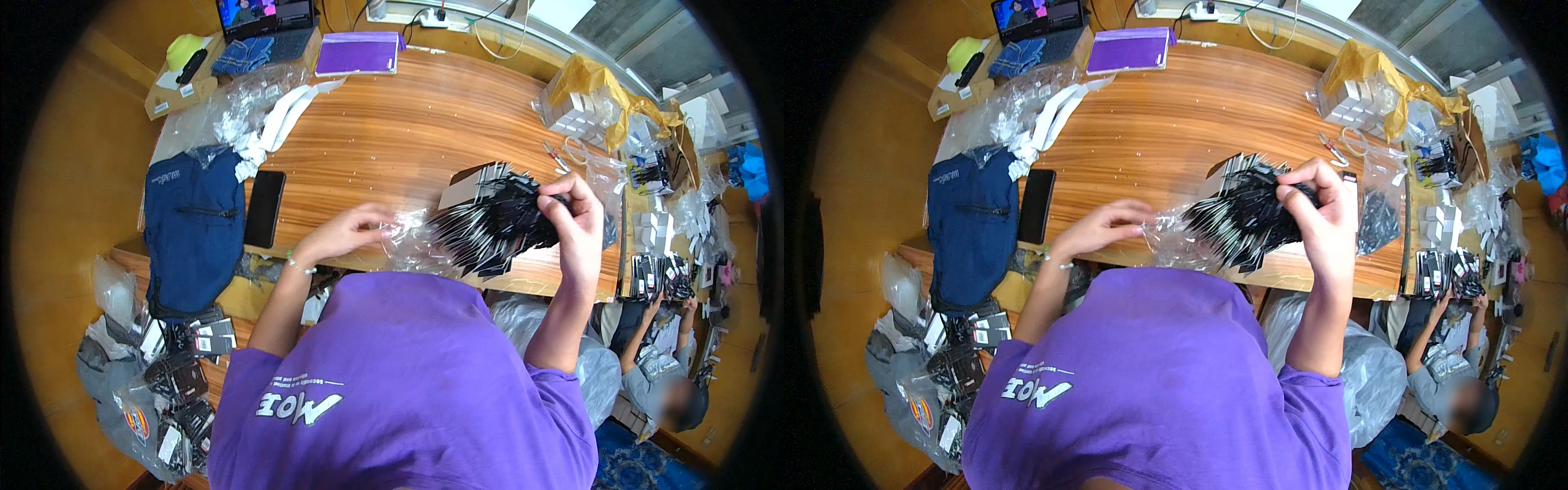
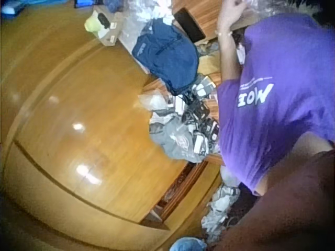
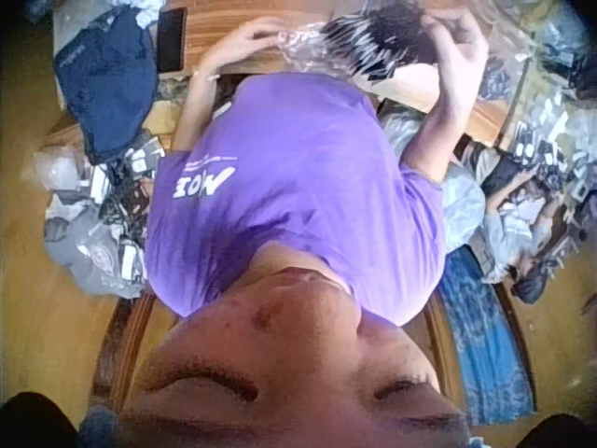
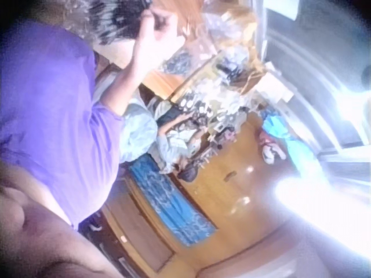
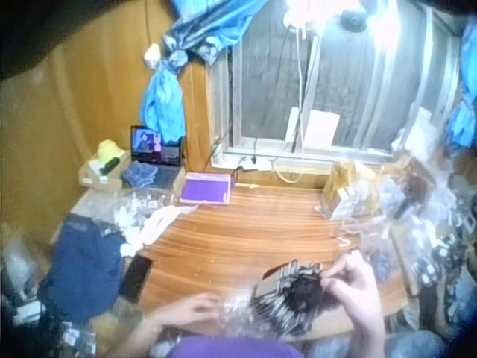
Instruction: The person gathers small black rectangular items, places them into a clear plastic bag, and seals it. They repeat this process with additional items, stacking the sealed bags on the table.
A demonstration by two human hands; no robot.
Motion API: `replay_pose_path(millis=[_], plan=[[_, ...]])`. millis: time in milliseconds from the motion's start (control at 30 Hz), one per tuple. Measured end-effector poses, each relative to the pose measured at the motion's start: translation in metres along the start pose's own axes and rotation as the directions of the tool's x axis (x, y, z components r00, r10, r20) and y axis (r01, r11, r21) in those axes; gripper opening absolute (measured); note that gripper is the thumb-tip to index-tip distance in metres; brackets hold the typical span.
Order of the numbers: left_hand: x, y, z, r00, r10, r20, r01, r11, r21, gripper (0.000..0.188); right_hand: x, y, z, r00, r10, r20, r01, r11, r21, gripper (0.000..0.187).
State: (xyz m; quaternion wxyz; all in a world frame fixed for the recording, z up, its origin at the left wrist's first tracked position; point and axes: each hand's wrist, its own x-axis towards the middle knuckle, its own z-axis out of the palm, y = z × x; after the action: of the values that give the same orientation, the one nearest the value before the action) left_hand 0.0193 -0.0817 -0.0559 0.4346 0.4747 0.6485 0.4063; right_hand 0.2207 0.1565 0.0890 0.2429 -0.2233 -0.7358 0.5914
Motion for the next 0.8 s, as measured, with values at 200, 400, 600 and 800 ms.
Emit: replay_pose_path(millis=[200, 400, 600, 800], plan=[[0.031, 0.123, -0.010, 0.851, 0.443, -0.281, -0.385, 0.891, 0.239, 0.058, 0.024, -0.018, 0.010, 0.981, 0.053, 0.188, -0.014, 0.978, -0.207, 0.007], [0.091, 0.114, 0.006, 0.858, 0.489, -0.159, -0.465, 0.869, 0.168, 0.051, 0.044, -0.009, 0.023, 0.932, 0.001, 0.361, 0.135, 0.927, -0.349, 0.008], [0.112, 0.086, 0.001, 0.916, 0.396, 0.067, -0.397, 0.918, -0.004, 0.036, 0.055, -0.004, 0.032, 0.844, 0.036, 0.535, 0.278, 0.824, -0.494, 0.014], [0.120, 0.082, -0.004, 0.958, 0.239, 0.161, -0.248, 0.968, 0.035, 0.030, 0.065, -0.009, 0.035, 0.672, 0.063, 0.738, 0.587, 0.562, -0.583, 0.024]])
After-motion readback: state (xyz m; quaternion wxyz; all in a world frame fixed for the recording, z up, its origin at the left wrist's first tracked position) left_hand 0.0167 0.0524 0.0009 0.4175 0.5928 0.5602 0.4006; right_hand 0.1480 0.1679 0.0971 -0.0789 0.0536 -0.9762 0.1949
